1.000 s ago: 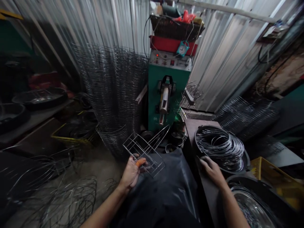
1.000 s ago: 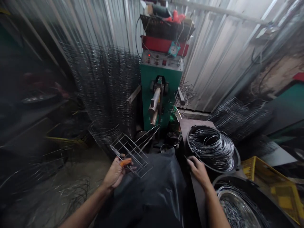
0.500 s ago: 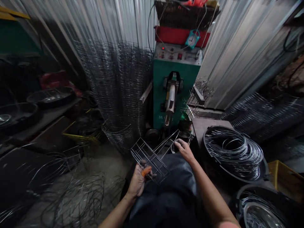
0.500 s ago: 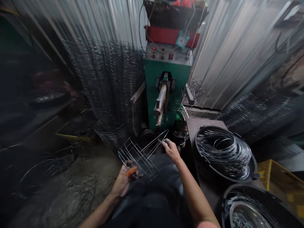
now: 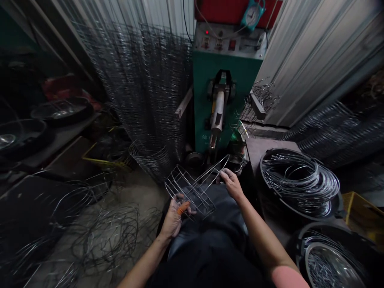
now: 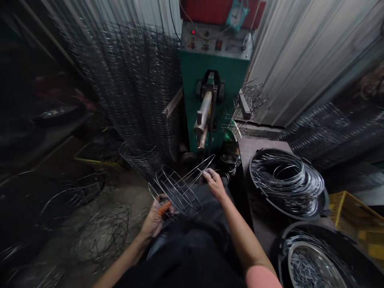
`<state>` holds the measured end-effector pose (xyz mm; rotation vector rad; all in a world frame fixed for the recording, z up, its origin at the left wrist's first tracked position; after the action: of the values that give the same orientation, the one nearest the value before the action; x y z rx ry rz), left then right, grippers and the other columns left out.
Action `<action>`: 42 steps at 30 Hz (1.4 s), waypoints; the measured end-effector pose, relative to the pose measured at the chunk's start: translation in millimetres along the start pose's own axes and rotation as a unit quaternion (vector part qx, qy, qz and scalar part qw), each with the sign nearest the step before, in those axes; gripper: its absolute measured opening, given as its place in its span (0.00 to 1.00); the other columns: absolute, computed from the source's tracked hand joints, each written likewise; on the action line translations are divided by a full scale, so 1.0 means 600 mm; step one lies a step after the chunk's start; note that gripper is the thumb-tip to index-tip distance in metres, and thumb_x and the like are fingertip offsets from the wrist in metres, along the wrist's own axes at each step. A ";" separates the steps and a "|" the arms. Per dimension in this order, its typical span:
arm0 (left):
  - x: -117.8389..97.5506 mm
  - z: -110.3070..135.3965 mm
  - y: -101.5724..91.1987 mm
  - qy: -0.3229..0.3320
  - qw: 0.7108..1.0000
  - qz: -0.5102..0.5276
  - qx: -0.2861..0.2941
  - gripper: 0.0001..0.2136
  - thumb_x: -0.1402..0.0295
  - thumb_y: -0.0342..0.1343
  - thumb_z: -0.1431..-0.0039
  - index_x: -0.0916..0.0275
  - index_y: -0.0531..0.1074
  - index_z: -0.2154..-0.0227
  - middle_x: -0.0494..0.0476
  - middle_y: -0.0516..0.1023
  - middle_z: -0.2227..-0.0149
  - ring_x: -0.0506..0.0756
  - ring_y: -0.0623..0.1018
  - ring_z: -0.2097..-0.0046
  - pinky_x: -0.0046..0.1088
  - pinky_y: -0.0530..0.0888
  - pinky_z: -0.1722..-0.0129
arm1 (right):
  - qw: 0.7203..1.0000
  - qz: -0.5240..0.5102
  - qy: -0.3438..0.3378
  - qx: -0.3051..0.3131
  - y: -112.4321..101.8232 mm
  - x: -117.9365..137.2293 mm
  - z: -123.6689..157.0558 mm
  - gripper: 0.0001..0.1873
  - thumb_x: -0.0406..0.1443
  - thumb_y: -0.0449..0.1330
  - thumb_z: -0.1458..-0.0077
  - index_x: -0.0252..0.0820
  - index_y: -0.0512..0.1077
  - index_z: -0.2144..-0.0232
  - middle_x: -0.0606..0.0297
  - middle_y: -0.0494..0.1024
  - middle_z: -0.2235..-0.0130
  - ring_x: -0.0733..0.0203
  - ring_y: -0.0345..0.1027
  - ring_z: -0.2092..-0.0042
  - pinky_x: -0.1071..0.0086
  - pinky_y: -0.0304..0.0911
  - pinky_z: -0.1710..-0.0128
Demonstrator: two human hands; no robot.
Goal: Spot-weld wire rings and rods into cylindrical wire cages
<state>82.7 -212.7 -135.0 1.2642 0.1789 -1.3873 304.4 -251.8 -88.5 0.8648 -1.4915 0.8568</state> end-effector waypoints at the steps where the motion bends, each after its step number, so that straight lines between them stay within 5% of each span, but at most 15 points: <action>1: 0.000 0.000 -0.001 -0.002 1.000 -0.002 -0.002 0.21 0.69 0.64 0.59 0.58 0.59 0.63 0.41 0.67 0.78 0.46 0.70 0.78 0.31 0.73 0.65 | 1.000 -0.004 -0.001 -0.004 0.002 0.000 0.000 0.17 0.46 0.53 0.45 0.41 0.65 0.77 0.69 0.68 0.79 0.65 0.61 0.75 0.71 0.58 0.71; 7: -0.028 -0.002 -0.023 -0.004 0.998 -0.067 -0.020 0.23 0.67 0.64 0.58 0.60 0.63 0.58 0.53 0.74 0.67 0.52 0.75 0.65 0.29 0.71 0.64 | 0.999 -0.022 -0.005 -0.044 0.005 0.004 0.001 0.14 0.43 0.54 0.47 0.41 0.64 0.79 0.71 0.66 0.81 0.66 0.59 0.78 0.72 0.56 0.74; 10: -0.093 0.006 -0.040 0.127 0.974 -0.142 -0.121 0.26 0.67 0.66 0.61 0.59 0.66 0.55 0.58 0.72 0.58 0.56 0.72 0.55 0.32 0.68 0.55 | 0.999 -0.021 -0.004 -0.043 0.006 0.003 -0.001 0.14 0.42 0.54 0.47 0.41 0.63 0.79 0.71 0.66 0.81 0.66 0.59 0.78 0.72 0.56 0.74; 12: -0.147 0.017 -0.021 0.266 0.911 -0.271 -0.159 0.28 0.65 0.66 0.63 0.58 0.68 0.54 0.59 0.71 0.55 0.59 0.68 0.50 0.37 0.62 0.47 | 0.999 -0.027 -0.005 -0.038 0.008 0.000 -0.004 0.14 0.43 0.54 0.47 0.41 0.63 0.79 0.71 0.66 0.81 0.66 0.59 0.78 0.72 0.57 0.74; 14: -0.180 0.021 0.031 0.359 0.816 -0.437 -0.122 0.28 0.61 0.66 0.62 0.58 0.69 0.54 0.61 0.70 0.53 0.63 0.65 0.47 0.45 0.52 0.42 | 0.999 -0.034 -0.002 -0.034 0.011 -0.002 -0.007 0.15 0.43 0.54 0.47 0.41 0.63 0.80 0.70 0.66 0.81 0.66 0.59 0.78 0.72 0.57 0.74; 17: -0.180 0.006 0.124 0.405 0.690 -0.600 -0.016 0.26 0.55 0.61 0.57 0.61 0.70 0.53 0.64 0.72 0.55 0.66 0.66 0.50 0.54 0.38 0.42 | 0.999 -0.029 0.009 -0.036 0.013 0.000 -0.009 0.16 0.44 0.54 0.47 0.41 0.63 0.80 0.70 0.66 0.81 0.67 0.59 0.78 0.72 0.56 0.76; 19: -0.163 -0.011 0.170 0.409 0.647 -0.644 0.026 0.27 0.55 0.60 0.56 0.64 0.70 0.53 0.65 0.73 0.60 0.66 0.67 0.53 0.56 0.34 0.43 | 0.999 -0.018 0.013 -0.036 0.012 0.005 -0.008 0.16 0.45 0.54 0.47 0.41 0.63 0.80 0.70 0.66 0.81 0.67 0.59 0.78 0.72 0.56 0.76; 25: -0.124 -0.056 0.215 0.390 0.584 -0.711 0.048 0.15 0.61 0.57 0.52 0.63 0.74 0.61 0.63 0.72 0.69 0.65 0.68 0.58 0.58 0.36 0.44 | 0.999 -0.028 0.021 -0.023 0.003 0.006 -0.012 0.16 0.45 0.54 0.47 0.41 0.63 0.78 0.71 0.65 0.81 0.68 0.58 0.79 0.73 0.55 0.78; 33: -0.137 -0.086 0.226 0.414 0.491 -0.764 0.057 0.14 0.62 0.51 0.46 0.66 0.73 0.64 0.66 0.73 0.68 0.64 0.69 0.60 0.55 0.44 0.44 | 0.997 -0.060 0.025 -0.031 0.004 -0.004 -0.049 0.16 0.47 0.55 0.48 0.41 0.64 0.77 0.70 0.65 0.79 0.68 0.58 0.77 0.74 0.55 0.78; 42: -0.145 -0.124 0.238 0.416 0.463 -0.782 0.037 0.15 0.61 0.48 0.44 0.68 0.73 0.65 0.64 0.75 0.67 0.62 0.70 0.59 0.54 0.49 0.44 | 0.990 -0.097 0.018 -0.096 0.011 -0.007 -0.080 0.16 0.47 0.56 0.48 0.41 0.63 0.77 0.72 0.65 0.78 0.69 0.59 0.76 0.75 0.56 0.75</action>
<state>211.8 -147.5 -22.6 1.7266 2.5591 -1.9219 321.1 -206.0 -89.0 0.8309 -1.4075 0.5715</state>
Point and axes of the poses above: each hand's wrist, its own z-axis away from the middle knuckle, its own y-axis out of the palm, x = y × z, the point moved 4 cm from there along -z, towards the middle knuckle
